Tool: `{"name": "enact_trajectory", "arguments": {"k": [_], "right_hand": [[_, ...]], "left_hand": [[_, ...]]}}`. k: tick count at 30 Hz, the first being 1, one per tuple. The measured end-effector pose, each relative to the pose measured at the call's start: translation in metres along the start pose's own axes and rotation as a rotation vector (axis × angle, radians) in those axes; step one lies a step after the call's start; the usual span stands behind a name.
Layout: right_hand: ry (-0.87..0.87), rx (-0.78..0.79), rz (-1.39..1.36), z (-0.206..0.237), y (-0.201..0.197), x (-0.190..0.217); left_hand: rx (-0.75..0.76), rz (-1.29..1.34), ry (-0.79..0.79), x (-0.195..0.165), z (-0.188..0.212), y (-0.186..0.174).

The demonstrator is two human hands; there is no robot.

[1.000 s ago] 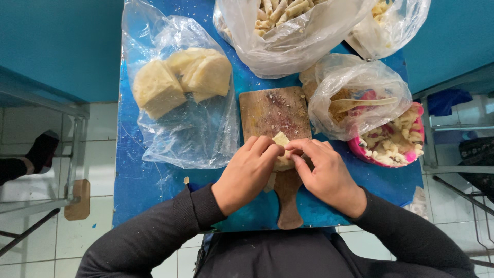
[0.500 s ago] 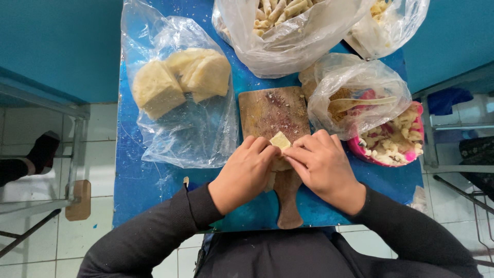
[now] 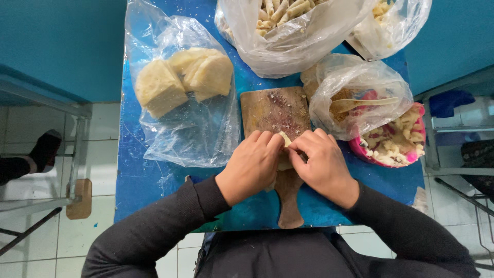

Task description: The person sits at a table and assembles filled dough pieces. They take triangular dough wrappers, scoop filling with a spoon onto a wrapper, fold and press the dough closed by hand, and place the finished piece aside, repeating the cycle with dough from plastic bags and a pink bowl.

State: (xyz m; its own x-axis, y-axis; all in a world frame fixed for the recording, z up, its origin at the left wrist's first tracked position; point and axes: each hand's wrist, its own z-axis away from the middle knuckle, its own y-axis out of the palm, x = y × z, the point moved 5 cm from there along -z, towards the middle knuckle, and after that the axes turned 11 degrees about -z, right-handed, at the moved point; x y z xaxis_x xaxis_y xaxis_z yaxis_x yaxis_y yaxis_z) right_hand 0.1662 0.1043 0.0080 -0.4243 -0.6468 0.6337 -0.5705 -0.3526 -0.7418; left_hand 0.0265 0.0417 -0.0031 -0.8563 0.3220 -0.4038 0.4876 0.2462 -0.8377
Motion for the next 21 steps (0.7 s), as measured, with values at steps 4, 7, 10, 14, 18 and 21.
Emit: {"name": "enact_trajectory", "arguments": {"k": [4,7,10,14,18,21], "right_hand": [[0.083,-0.004,-0.152,-0.003,0.004,-0.013],[-0.058,-0.019,-0.087,0.000,-0.001,-0.003],[-0.139,0.003,-0.018,0.003,-0.002,0.010],[-0.124,0.031,0.038,0.003,-0.005,0.016],[-0.086,0.008,0.042,0.000,-0.003,0.011],[0.012,0.017,-0.049,-0.007,-0.002,-0.004]], "left_hand": [[-0.091,0.122,-0.069,0.005,0.000,-0.008],[-0.016,0.162,-0.046,0.008,0.000,-0.010],[0.042,0.066,-0.001,0.007,0.001,-0.012],[0.060,0.071,0.008,0.008,0.001,-0.010],[0.044,0.059,-0.009,0.009,0.000,-0.006],[0.062,0.135,-0.118,0.018,-0.005,-0.001]]}}
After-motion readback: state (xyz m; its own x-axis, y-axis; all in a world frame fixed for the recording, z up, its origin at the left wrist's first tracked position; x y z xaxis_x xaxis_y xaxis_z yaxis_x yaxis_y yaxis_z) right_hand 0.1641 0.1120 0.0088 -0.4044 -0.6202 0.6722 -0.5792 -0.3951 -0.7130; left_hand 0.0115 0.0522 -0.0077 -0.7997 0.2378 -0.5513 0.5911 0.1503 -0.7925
